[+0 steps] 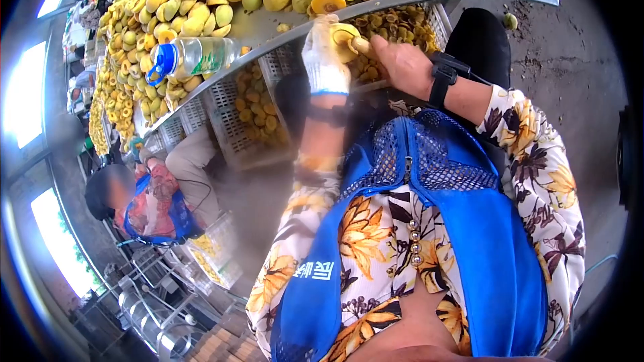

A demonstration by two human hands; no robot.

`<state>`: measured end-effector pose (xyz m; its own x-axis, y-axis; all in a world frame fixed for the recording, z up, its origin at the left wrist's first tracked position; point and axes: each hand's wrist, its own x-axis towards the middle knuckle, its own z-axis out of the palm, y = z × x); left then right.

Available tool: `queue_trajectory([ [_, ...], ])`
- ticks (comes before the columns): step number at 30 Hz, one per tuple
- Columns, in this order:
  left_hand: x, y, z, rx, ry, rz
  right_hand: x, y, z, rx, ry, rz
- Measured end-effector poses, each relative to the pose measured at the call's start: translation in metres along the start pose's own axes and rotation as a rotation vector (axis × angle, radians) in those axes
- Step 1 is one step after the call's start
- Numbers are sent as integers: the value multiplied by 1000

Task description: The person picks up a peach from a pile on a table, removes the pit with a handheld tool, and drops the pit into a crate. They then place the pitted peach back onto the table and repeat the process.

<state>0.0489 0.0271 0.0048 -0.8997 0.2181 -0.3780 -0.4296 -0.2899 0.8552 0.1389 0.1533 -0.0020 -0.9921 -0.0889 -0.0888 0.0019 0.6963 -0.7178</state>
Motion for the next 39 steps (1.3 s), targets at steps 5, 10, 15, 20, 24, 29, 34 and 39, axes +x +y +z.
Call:
queue_trajectory([
  [5, 21, -24, -16, -298, -13, 23, 1, -6, 9, 110, 396, -175],
  [10, 5, -8, -4, -151, 28, 58, -8, -21, 11, 140, 315, -8],
  [15, 5, -23, -9, -93, -59, 189, -8, -19, 14, 169, 327, 30],
  [20, -9, -16, 9, 0, 16, 359, -7, -12, 26, 190, 317, 91],
  [24, -10, -12, 9, 55, -56, 353, -14, -42, 13, 219, 345, 41],
  [29, -2, -5, -6, 88, -89, 164, -17, -33, 7, 169, 225, -77],
  [34, -10, -3, 2, -15, 45, 74, -4, -7, 5, 27, 66, -19],
  [39, -6, -15, 2, -39, 36, 197, 3, -1, 20, 79, 228, -8],
])
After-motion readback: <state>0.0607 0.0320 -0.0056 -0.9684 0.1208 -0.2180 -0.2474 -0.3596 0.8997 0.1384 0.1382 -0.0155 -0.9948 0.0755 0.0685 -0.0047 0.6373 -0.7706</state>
